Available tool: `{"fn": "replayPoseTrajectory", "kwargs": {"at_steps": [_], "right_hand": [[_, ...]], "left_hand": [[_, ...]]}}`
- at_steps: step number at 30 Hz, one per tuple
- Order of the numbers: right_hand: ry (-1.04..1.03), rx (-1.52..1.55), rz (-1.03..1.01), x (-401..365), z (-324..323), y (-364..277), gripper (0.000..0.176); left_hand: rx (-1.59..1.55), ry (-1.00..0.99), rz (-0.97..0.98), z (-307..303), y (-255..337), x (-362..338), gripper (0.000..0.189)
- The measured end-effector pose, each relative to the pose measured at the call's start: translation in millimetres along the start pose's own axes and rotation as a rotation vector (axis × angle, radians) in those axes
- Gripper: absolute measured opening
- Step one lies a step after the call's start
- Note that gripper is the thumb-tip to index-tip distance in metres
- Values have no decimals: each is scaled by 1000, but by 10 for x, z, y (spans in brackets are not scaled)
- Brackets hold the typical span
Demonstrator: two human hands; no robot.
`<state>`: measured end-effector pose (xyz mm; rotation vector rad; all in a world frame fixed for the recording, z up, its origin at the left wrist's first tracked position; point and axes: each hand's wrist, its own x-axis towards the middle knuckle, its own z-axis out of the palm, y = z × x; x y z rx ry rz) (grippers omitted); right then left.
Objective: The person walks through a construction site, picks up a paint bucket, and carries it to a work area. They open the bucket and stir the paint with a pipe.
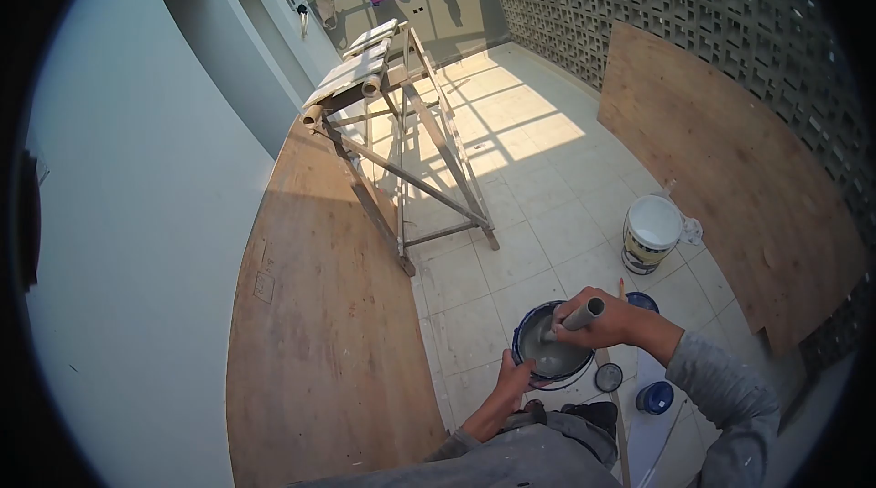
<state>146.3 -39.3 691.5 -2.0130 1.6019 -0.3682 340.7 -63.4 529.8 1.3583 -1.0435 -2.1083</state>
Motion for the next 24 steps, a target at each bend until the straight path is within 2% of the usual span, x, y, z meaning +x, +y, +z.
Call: {"fn": "replayPoseTrajectory", "kwargs": {"at_steps": [2,3,5,6,8,9,11,12,14,15,17,19,21,23,24], "right_hand": [[-177,357,93,-24,-4,50,22],[-180,354,84,8,-36,17,22],[-143,-138,152,47,-75,-89,23],[-132,-138,149,67,-25,-52,23],[35,160,-178,39,119,71,25],[20,160,-176,4,93,54,25],[-173,200,36,-28,1,-1,23],[-178,202,35,-4,10,-24,23],[-105,-198,99,49,50,-73,22],[-105,-197,103,40,83,-34,22],[-16,227,-123,-41,131,85,20],[-67,137,-50,-79,86,84,20],[-115,45,26,-121,82,34,20],[55,-62,-41,-84,108,-72,19],[50,-60,-36,-93,122,-42,19]], "left_hand": [[9,4,-24,-17,48,-56,32],[27,4,-39,-37,90,-54,31],[11,13,-21,-5,-16,-70,31],[-2,6,0,-1,-25,-41,31],[9,-6,7,-59,-29,35,31],[14,-13,4,-48,-20,-6,31],[13,-4,-17,-38,-17,-36,31],[18,-1,-37,-36,-20,-49,31],[-13,9,-35,-11,-49,-46,30],[-44,17,-29,-2,-58,-43,30],[-28,3,-43,-2,108,-98,30],[-17,-4,-74,-7,34,-135,30],[-51,0,3,-35,-190,-12,31],[-54,24,-15,-4,-158,-13,31],[-52,6,-3,-12,-123,-14,31]]}}
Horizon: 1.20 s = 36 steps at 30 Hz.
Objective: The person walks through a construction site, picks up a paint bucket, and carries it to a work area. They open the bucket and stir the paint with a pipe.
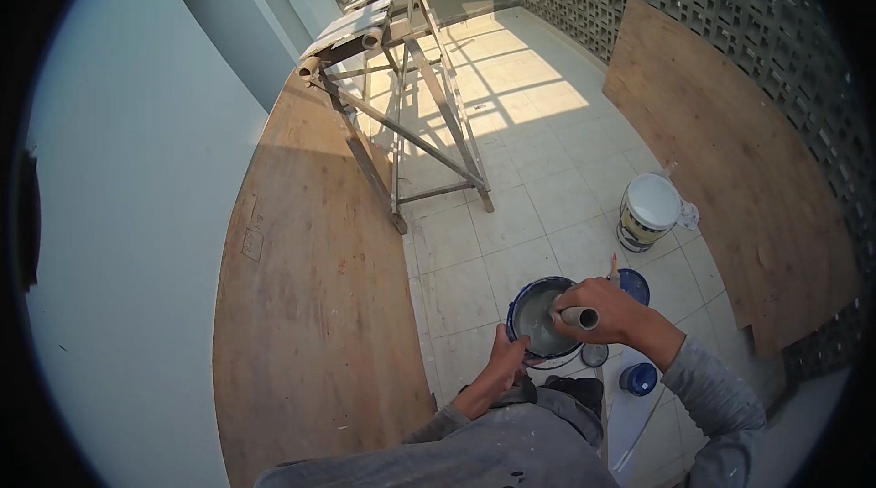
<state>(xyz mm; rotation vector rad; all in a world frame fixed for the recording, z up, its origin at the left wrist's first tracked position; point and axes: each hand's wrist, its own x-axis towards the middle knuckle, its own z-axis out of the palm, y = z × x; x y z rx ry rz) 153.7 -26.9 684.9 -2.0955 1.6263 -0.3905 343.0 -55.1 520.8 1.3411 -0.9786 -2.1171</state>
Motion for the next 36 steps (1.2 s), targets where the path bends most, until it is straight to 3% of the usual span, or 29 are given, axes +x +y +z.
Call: {"fn": "replayPoseTrajectory", "kwargs": {"at_steps": [2,3,5,7,9,13,15,16,17,20,22,23,25,26,28,29,31,32,33,35,36], "right_hand": [[-49,371,-42,-44,69,61,17],[-63,380,-34,-53,28,46,17],[-123,46,124,-30,-93,-26,17],[-87,-25,189,4,-16,-40,18],[55,290,-81,-3,54,-17,19],[-84,313,86,-41,-66,-24,18],[-12,27,62,19,-48,-147,18],[166,133,-110,7,53,-105,19],[165,129,-104,-5,103,-28,19],[65,349,-63,-55,89,21,18],[-112,-10,171,32,-82,-129,16],[-109,-2,174,38,-21,-117,16],[294,250,-204,42,127,-59,17],[279,265,-206,11,96,-80,17],[-183,367,198,-33,-118,-123,20],[-187,375,200,-1,-140,-158,20],[-183,36,286,68,-156,-236,18],[79,57,35,4,0,-146,19],[71,60,41,-25,80,-55,19],[54,352,55,-65,131,-25,22],[-70,274,80,-79,71,-26,22]], "left_hand": [[-11,-7,-10,-1,72,-60,31],[11,-9,-31,-7,106,-68,31],[29,-11,-69,4,-10,-83,31],[-26,22,67,51,-72,-44,30],[10,3,17,14,40,-74,30],[35,-12,-28,-14,47,-97,30],[25,-2,-28,6,11,-114,30],[33,-7,5,2,23,-106,29],[33,-13,39,22,41,-88,28],[90,-33,7,-27,110,-106,28],[18,-8,33,53,4,-87,28],[-52,15,73,55,-14,-77,29],[-3,-9,43,23,116,-109,30],[40,-32,11,8,176,-161,32],[41,-21,-8,-33,157,-134,32],[48,-26,-23,-51,112,-113,33],[1,-15,45,-20,-11,-66,32],[-13,-17,55,8,34,-86,31],[-33,-12,61,29,69,-116,31],[8,-8,32,-14,179,-157,30],[60,-21,8,-32,207,-167,30]]}}
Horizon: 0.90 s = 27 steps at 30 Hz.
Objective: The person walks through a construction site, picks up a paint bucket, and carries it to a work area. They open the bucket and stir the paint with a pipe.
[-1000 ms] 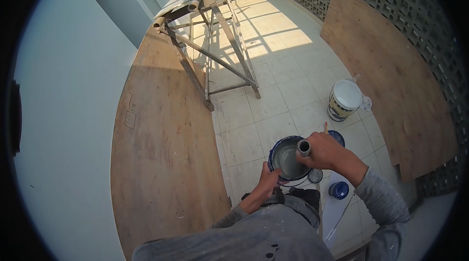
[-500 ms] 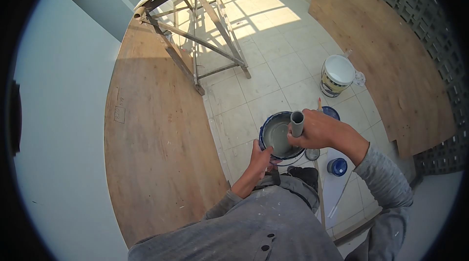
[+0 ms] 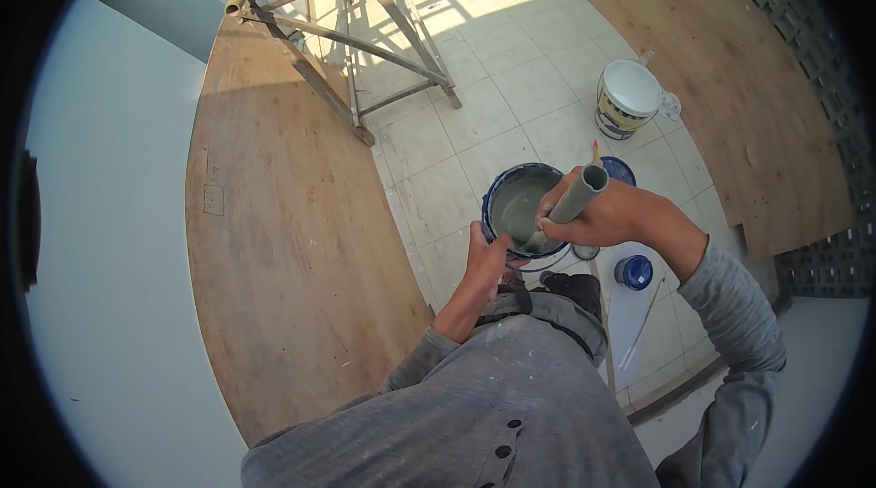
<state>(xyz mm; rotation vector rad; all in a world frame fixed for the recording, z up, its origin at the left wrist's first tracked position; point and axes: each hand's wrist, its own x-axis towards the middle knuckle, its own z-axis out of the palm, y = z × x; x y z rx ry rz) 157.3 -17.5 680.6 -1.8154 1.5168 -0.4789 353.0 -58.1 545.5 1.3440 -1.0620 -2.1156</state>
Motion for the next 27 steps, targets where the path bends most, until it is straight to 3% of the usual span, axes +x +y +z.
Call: {"fn": "replayPoseTrajectory", "kwargs": {"at_steps": [1,3,4,6,9,11,13,14,15,17,18,19,21,25,27], "right_hand": [[2,13,40,28,-66,-117,22],[-142,-379,221,127,-160,-311,17],[-138,-372,252,105,-123,-245,17],[86,-41,-146,95,14,-90,21],[-4,52,-78,11,-84,-103,21],[1,-75,21,63,-131,-187,21],[70,-189,-92,121,-52,-115,20],[145,-26,-224,134,32,-22,20],[137,-25,-230,75,30,37,20],[21,76,-69,28,-63,-67,21],[-28,-119,-4,57,-125,-116,22],[-24,-116,-7,98,-102,-130,22],[173,-171,-165,125,-34,-120,24],[138,89,-155,72,-13,-61,27],[-54,-145,76,158,-106,-89,26]], "left_hand": [[6,-24,-34,2,-48,0,30],[-38,-18,11,-4,-150,48,29],[-31,-43,-7,6,-95,44,29],[-105,-55,25,16,24,-30,30],[-29,-50,-29,-62,30,3,29],[-42,-51,-21,-42,-24,-14,29],[-63,-56,-13,-11,-15,-4,29],[-61,-69,11,-7,19,-22,30],[-60,-77,40,-10,44,-32,30],[-44,-60,18,-50,19,-24,30],[-25,-55,-13,-67,-6,-18,30],[-20,-52,-11,-60,-26,-7,30],[-38,-3,63,-15,-89,14,26],[-9,-10,74,-27,7,5,26],[-56,-33,-27,-39,5,-17,31]]}}
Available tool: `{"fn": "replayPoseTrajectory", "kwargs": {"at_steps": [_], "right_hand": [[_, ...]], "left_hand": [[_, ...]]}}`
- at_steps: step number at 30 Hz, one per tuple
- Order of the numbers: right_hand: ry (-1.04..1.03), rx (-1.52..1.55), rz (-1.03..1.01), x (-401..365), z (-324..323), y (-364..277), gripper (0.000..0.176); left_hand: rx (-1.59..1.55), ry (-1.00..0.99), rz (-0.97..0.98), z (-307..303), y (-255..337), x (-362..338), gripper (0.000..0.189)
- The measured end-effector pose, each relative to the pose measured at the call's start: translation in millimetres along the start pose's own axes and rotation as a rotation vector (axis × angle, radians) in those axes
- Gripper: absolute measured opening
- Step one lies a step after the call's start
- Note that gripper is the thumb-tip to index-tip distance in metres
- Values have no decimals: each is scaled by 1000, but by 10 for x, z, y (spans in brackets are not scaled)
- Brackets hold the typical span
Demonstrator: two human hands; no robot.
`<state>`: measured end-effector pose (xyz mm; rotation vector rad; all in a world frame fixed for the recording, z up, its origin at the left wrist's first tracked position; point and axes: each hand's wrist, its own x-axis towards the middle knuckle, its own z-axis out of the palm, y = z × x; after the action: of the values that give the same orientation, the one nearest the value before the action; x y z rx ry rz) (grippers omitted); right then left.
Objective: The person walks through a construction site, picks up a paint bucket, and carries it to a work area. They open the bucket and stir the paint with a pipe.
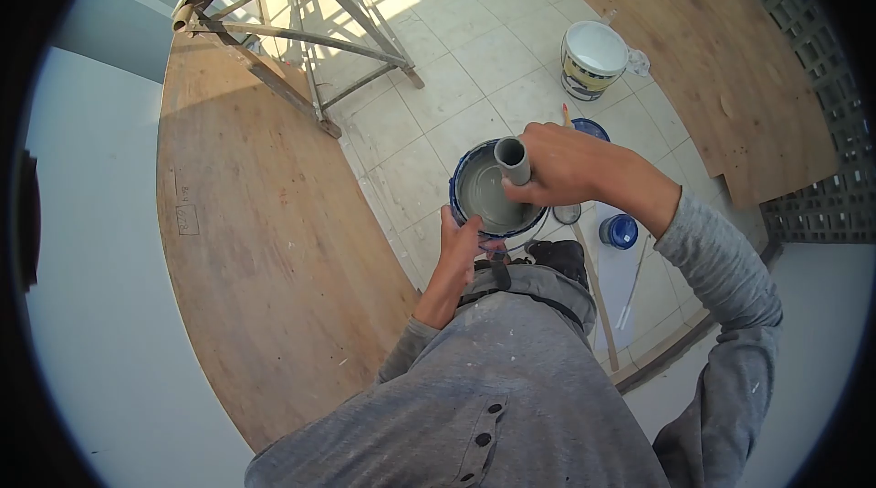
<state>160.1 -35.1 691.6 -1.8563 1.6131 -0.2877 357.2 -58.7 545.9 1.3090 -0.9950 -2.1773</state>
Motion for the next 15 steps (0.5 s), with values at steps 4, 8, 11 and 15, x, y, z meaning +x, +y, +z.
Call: {"fn": "replayPoseTrajectory", "kwargs": {"at_steps": [4,8,11,15], "right_hand": [[419,176,-362,-27,240,68,18],[-26,110,-35,-18,-35,-25,15],[205,16,-209,22,56,-103,18],[-95,153,7,-29,-17,110,20]], "left_hand": [[25,-21,42,14,37,10,32],[53,16,34,-14,-93,44,29],[60,32,69,6,-56,122,27],[38,38,68,-14,-96,124,30]]}}
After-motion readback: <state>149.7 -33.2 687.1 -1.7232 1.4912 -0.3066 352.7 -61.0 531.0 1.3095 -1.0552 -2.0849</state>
